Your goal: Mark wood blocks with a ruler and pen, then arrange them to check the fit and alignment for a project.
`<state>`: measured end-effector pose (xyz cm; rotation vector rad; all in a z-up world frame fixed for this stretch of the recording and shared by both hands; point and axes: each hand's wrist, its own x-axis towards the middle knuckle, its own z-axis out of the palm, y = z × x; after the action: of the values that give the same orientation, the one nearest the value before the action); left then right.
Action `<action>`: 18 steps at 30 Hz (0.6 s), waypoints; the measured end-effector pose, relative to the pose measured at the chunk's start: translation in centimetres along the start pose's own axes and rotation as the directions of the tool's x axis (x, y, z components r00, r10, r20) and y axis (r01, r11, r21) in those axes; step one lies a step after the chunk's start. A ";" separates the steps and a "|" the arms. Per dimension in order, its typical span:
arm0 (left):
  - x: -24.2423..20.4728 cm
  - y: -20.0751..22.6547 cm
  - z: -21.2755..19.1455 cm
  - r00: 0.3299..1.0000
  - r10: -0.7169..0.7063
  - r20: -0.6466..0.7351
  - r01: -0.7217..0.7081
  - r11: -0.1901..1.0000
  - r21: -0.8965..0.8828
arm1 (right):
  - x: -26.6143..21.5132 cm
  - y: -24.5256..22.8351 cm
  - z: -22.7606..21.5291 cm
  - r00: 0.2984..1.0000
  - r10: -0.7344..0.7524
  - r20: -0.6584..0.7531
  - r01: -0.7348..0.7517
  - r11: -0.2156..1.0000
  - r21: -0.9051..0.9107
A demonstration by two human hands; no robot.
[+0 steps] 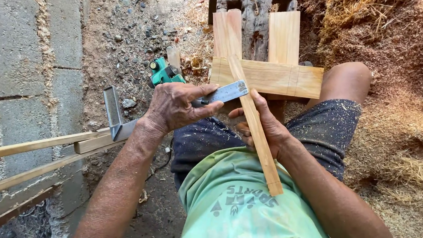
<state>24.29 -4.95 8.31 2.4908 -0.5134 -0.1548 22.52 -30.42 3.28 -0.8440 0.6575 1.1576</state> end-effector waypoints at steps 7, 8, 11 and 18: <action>0.1 0.0 0.0 1.000 0.023 -0.004 -0.023 0.998 0.067 | -0.1 -0.1 0.2 1.000 0.002 0.008 -0.002 1.000 -0.010; 0.1 -0.1 0.1 1.000 0.031 -0.006 -0.030 0.998 0.062 | -0.1 -0.2 0.2 1.000 -0.007 0.002 0.007 1.000 -0.024; 0.1 -0.1 0.1 1.000 -0.001 0.030 -0.001 0.998 0.060 | -0.3 -0.2 0.4 1.000 -0.007 -0.007 0.007 1.000 -0.025; -0.2 -0.5 0.5 1.000 0.024 -0.013 -0.023 0.997 0.074 | 0.4 0.3 -0.3 1.000 -0.011 -0.006 0.011 0.999 -0.033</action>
<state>24.12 -4.74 7.60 2.5551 -0.5522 -0.1107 22.40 -30.45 2.68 -0.8787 0.6397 1.1586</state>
